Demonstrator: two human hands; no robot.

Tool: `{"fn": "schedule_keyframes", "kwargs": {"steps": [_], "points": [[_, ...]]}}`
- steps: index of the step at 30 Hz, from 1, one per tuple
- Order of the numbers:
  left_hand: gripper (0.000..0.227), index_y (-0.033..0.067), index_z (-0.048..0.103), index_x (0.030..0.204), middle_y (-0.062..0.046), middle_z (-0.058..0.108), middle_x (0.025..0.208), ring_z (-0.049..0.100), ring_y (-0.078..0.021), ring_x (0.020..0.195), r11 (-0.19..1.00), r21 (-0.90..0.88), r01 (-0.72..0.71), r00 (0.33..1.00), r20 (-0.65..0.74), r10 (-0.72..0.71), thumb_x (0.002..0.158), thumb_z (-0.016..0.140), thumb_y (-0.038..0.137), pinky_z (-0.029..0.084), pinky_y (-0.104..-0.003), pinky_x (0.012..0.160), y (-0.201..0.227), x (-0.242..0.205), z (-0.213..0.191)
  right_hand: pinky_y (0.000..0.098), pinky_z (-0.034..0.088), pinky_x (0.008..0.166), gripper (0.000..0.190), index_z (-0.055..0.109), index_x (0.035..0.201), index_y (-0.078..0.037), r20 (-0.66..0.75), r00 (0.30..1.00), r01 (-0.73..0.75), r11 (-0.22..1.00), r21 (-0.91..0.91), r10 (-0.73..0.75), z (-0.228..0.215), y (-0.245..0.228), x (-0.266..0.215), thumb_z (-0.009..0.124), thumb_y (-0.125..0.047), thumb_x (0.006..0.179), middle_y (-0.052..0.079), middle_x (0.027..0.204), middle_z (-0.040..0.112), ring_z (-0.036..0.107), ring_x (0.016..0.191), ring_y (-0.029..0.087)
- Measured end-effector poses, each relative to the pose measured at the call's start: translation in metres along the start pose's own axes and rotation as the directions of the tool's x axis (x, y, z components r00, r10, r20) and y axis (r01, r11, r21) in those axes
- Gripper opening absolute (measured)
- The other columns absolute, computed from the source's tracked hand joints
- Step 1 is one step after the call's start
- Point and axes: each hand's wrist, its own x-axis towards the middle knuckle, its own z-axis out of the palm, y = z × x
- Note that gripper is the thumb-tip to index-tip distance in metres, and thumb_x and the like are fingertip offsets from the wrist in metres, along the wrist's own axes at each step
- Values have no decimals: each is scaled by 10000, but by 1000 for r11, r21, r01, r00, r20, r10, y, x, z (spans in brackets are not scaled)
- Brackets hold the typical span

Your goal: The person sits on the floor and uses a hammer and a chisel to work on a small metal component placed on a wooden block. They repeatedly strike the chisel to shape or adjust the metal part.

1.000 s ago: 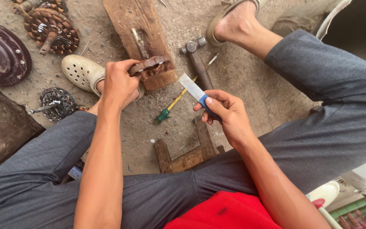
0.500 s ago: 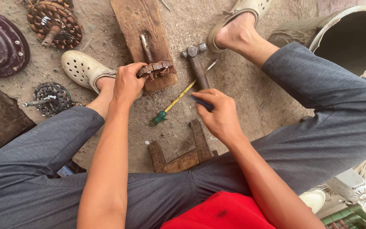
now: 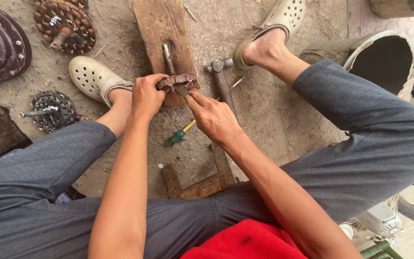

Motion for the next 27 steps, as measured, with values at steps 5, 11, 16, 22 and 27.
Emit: {"fn": "schedule_keyframes", "kwargs": {"steps": [5, 11, 16, 22, 27], "points": [[261, 77, 794, 1057, -213, 739, 958, 715, -411, 910, 1000, -5, -30, 1000, 1, 30, 823, 693, 23, 548, -475, 859, 1, 3, 1, 391, 609, 725, 396, 581, 1298, 76, 38, 999, 41, 992, -116, -37, 5, -10, 8, 564, -2, 910, 253, 1354, 601, 731, 981, 342], [321, 76, 799, 1049, -222, 741, 943, 709, -427, 900, 999, -6, -32, 999, 2, 32, 786, 643, -21, 535, -482, 880, -3, 2, 2, 373, 618, 692, 393, 580, 1237, 133, 64, 991, 128, 961, -244, -116, 13, -25, 17, 601, -10, 872, 257, 1178, 628, 733, 891, 319], [431, 70, 744, 1195, -232, 724, 1093, 699, -416, 1001, 1000, 25, 12, 994, 109, -15, 779, 661, -7, 530, -476, 950, 1, 6, -2, 360, 625, 623, 324, 598, 1093, 129, 104, 976, 218, 888, -406, -192, 18, -40, 30, 639, -48, 825, 283, 1113, 623, 721, 792, 290], [757, -35, 539, 1429, -239, 598, 1381, 550, -415, 1285, 905, 285, -315, 938, 238, 251, 698, 716, 46, 357, -522, 1087, 12, 6, -12, 387, 611, 709, 174, 562, 990, 10, 11, 979, 202, 962, -184, -204, 17, -35, 34, 641, -33, 842, 180, 989, 602, 706, 841, 295], [567, -79, 584, 1319, -276, 634, 1339, 590, -394, 1292, 713, 430, -554, 832, 265, 487, 799, 679, 128, 462, -435, 1090, 23, 6, -11, 460, 557, 738, 201, 507, 1072, -26, -28, 983, 181, 982, 54, -180, -5, -13, 34, 609, -13, 900, 198, 1015, 585, 680, 842, 372]]}}
